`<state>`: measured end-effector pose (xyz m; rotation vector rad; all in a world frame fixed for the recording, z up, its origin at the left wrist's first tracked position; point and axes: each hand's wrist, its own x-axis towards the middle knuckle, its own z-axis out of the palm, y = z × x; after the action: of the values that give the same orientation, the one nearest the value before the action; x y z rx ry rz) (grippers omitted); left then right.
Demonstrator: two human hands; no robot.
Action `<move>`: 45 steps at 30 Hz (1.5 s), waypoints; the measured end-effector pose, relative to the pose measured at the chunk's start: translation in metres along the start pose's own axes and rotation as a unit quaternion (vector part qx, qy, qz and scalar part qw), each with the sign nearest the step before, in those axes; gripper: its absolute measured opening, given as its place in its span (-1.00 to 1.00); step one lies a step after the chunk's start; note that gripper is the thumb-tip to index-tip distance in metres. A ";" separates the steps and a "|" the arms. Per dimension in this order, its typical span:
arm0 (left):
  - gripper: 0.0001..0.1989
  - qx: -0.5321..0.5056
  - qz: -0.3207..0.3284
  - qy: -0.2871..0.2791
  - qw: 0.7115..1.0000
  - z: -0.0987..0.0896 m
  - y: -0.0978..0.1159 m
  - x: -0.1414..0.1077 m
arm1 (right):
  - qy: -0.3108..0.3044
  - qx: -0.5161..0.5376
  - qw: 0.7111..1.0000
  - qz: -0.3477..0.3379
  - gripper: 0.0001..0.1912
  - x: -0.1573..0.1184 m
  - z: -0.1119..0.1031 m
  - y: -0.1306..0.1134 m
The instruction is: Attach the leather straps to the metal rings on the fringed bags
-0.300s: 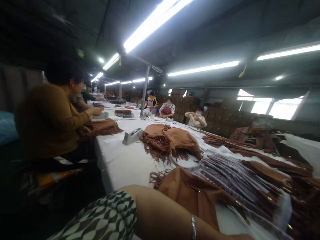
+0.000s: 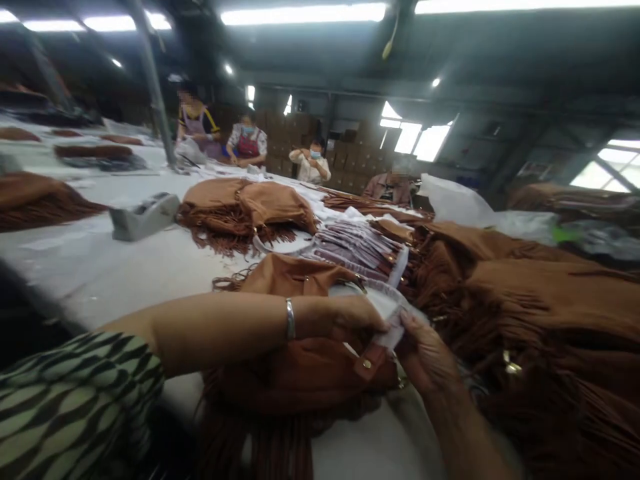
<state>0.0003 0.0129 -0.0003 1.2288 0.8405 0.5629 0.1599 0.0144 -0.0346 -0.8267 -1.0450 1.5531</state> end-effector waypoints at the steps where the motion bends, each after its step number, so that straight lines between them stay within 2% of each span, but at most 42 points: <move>1: -0.85 -0.021 -0.009 -0.013 1.000 -0.001 -0.001 0.006 | 0.014 0.014 1.000 0.003 -0.76 0.001 -0.001 0.001; 4: -0.78 -0.089 -0.042 -0.049 0.994 -0.001 -0.011 0.016 | 0.052 0.029 0.998 -0.006 -0.75 0.008 0.000 0.002; 8: -0.57 -0.201 -0.050 -0.109 0.972 0.001 -0.024 0.004 | 0.096 0.034 0.995 -0.021 -0.75 0.009 -0.004 0.000; 10: -0.50 -0.180 -0.044 -0.147 0.972 0.003 -0.025 -0.007 | 0.113 0.029 0.993 -0.026 -0.75 0.008 -0.005 -0.002; 13: -0.62 -0.076 -0.024 -0.163 0.983 0.006 -0.022 -0.021 | 0.144 0.013 0.989 -0.037 -0.74 0.009 -0.007 -0.003; 15: -0.70 -0.002 -0.019 -0.119 0.993 0.008 -0.020 -0.024 | 0.168 -0.007 0.985 -0.044 -0.73 0.011 -0.012 -0.002; 17: -0.74 0.103 0.017 -0.028 0.994 0.007 -0.020 -0.021 | 0.201 -0.040 0.978 -0.048 -0.74 0.014 -0.021 -0.001; 18: -0.76 0.171 0.052 0.025 0.984 0.005 -0.020 -0.019 | 0.223 -0.060 0.972 -0.051 -0.75 0.016 -0.026 -0.002; 20: -0.80 0.308 0.124 0.112 0.937 -0.001 -0.021 -0.014 | 0.278 -0.107 0.952 -0.072 -0.73 0.016 -0.034 -0.005; 22: -0.81 0.402 0.149 0.149 0.891 -0.007 -0.021 -0.010 | 0.336 -0.150 0.921 -0.126 -0.65 0.014 -0.035 -0.010; 23: -0.81 0.428 0.146 0.150 0.879 -0.009 -0.021 -0.008 | 0.341 -0.195 0.903 -0.172 -0.61 0.011 -0.032 -0.013; 24: -0.80 0.444 0.141 0.145 0.873 -0.010 -0.020 -0.006 | 0.313 -0.261 0.886 -0.220 -0.60 0.007 -0.027 -0.015; 25: -0.79 0.452 0.145 0.138 0.869 -0.011 -0.020 -0.004 | 0.249 -0.340 0.868 -0.263 -0.63 0.003 -0.020 -0.017; 26: -0.78 0.455 0.156 0.127 0.867 -0.010 -0.020 -0.001 | 0.152 -0.422 0.845 -0.290 -0.67 -0.001 -0.014 -0.018; 28: -0.78 0.446 0.190 0.112 0.867 -0.008 -0.020 0.004 | -0.043 -0.536 0.796 -0.280 -0.76 -0.007 -0.004 -0.019; 29: -0.78 0.438 0.205 0.112 0.868 -0.007 -0.021 0.006 | -0.104 -0.553 0.787 -0.251 -0.76 -0.009 -0.002 -0.019; 31: -0.78 0.414 0.217 0.117 0.876 -0.002 -0.021 0.009 | -0.157 -0.555 0.795 -0.188 -0.72 -0.011 -0.004 -0.023; 34: -0.80 0.384 0.199 0.113 0.895 0.004 -0.020 0.009 | -0.184 -0.526 0.822 -0.119 -0.69 -0.013 -0.017 -0.033; 36: -0.81 0.372 0.183 0.110 0.904 0.007 -0.017 0.009 | -0.179 -0.510 0.835 -0.102 -0.68 -0.015 -0.025 -0.040; 38: -0.72 0.341 0.133 0.088 0.926 0.009 -0.013 0.011 | -0.114 -0.488 0.858 -0.113 -0.67 -0.015 -0.031 -0.046; 40: -0.56 0.331 0.058 0.016 0.942 0.011 -0.009 0.014 | 0.001 -0.442 0.884 -0.150 -0.65 -0.014 -0.034 -0.048; 42: -0.52 0.380 0.004 -0.083 0.921 0.016 -0.006 0.019 | 0.088 -0.394 0.896 -0.185 -0.64 -0.011 -0.033 -0.046; 44: -0.59 0.470 -0.011 -0.146 0.870 0.025 -0.005 0.024 | 0.104 -0.380 0.898 -0.196 -0.65 -0.008 -0.031 -0.041; 45: -0.63 0.508 -0.017 -0.150 0.848 0.030 -0.005 0.027 | 0.095 -0.383 0.898 -0.194 -0.65 -0.006 -0.030 -0.038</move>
<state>0.0400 0.0147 -0.0091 2.1895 0.9025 -0.1852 0.2026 0.0174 -0.0113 -1.1742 -1.5877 0.6795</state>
